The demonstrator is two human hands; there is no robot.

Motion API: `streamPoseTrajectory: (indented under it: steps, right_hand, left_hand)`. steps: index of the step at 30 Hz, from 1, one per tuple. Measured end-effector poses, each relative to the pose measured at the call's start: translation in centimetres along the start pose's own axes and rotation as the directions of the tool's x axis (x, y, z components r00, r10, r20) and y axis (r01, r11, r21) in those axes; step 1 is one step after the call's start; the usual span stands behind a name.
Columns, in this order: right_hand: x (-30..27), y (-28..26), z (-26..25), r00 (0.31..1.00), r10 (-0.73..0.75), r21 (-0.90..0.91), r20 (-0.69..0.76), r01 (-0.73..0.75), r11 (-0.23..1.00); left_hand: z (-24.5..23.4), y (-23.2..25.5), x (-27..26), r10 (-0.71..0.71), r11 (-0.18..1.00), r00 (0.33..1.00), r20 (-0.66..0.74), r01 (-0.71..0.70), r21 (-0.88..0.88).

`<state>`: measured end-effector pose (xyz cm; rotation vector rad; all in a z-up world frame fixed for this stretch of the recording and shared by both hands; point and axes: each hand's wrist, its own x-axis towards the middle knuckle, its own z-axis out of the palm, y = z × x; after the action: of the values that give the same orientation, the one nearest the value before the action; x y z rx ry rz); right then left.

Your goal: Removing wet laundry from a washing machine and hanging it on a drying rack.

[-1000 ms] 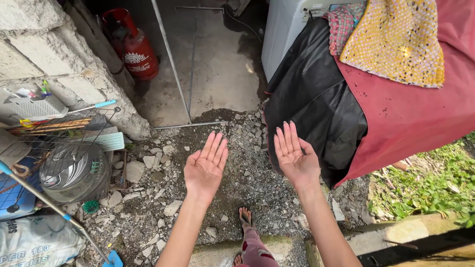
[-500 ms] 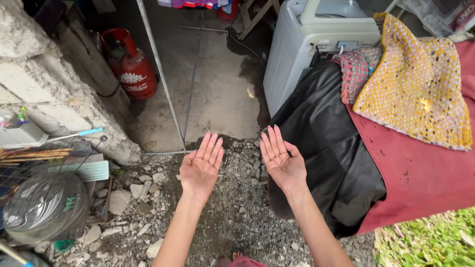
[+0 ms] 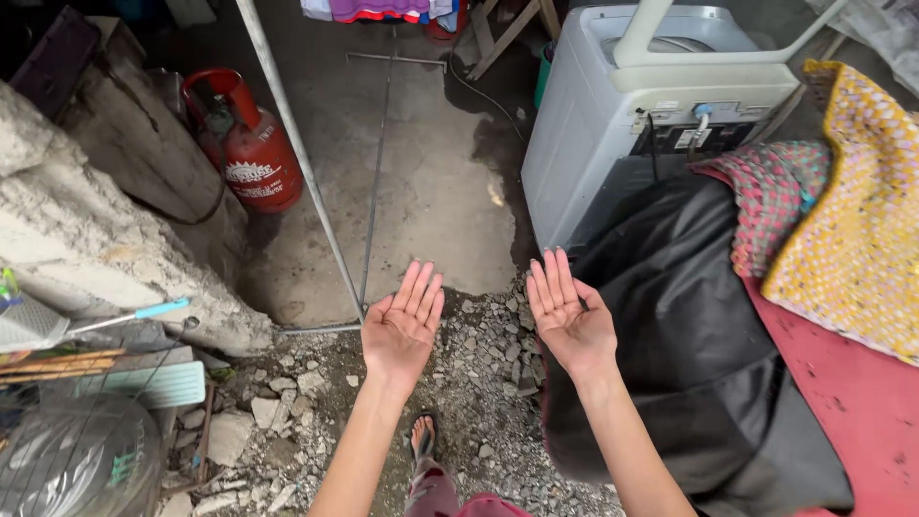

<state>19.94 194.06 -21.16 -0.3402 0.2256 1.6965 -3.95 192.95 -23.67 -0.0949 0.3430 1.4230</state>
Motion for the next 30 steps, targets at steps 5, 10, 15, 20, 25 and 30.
streamPoseTrajectory:
  steps: [5, 10, 15, 20, 25, 30]
  right_hand:
    - [7.0, 0.9, 1.2, 0.998, 0.029, 0.076, 0.060, -0.034, 0.997]
    - [12.6, 2.2, 3.3, 1.000, -0.022, 0.098, 0.006, 0.021, 0.995]
    - [16.6, 2.1, 5.6, 0.998, -0.053, 0.133, -0.026, 0.056, 0.990]
    - [21.6, -0.3, 6.1, 0.996, -0.084, 0.127, 0.004, 0.083, 0.988]
    - [27.4, -3.9, 7.8, 0.997, -0.080, 0.140, 0.015, 0.077, 0.987]
    - [33.1, -8.6, 11.2, 0.995, -0.098, 0.164, -0.021, 0.100, 0.981]
  left_hand:
    - [1.8, 3.2, 6.8, -0.023, 0.992, 1.000, 0.000, 0.023, 0.124]
    - [3.0, 5.3, 12.9, -0.103, 0.982, 0.995, -0.006, 0.103, 0.159]
    - [5.1, 5.8, 18.1, -0.120, 0.971, 0.991, -0.055, 0.128, 0.202]
    - [5.7, 5.8, 23.7, -0.139, 0.985, 0.988, -0.071, 0.145, 0.097]
    - [6.9, 5.2, 29.8, -0.160, 0.986, 0.987, -0.034, 0.161, 0.036]
    - [9.5, 2.7, 37.1, -0.173, 0.983, 0.984, 0.040, 0.175, -0.059]
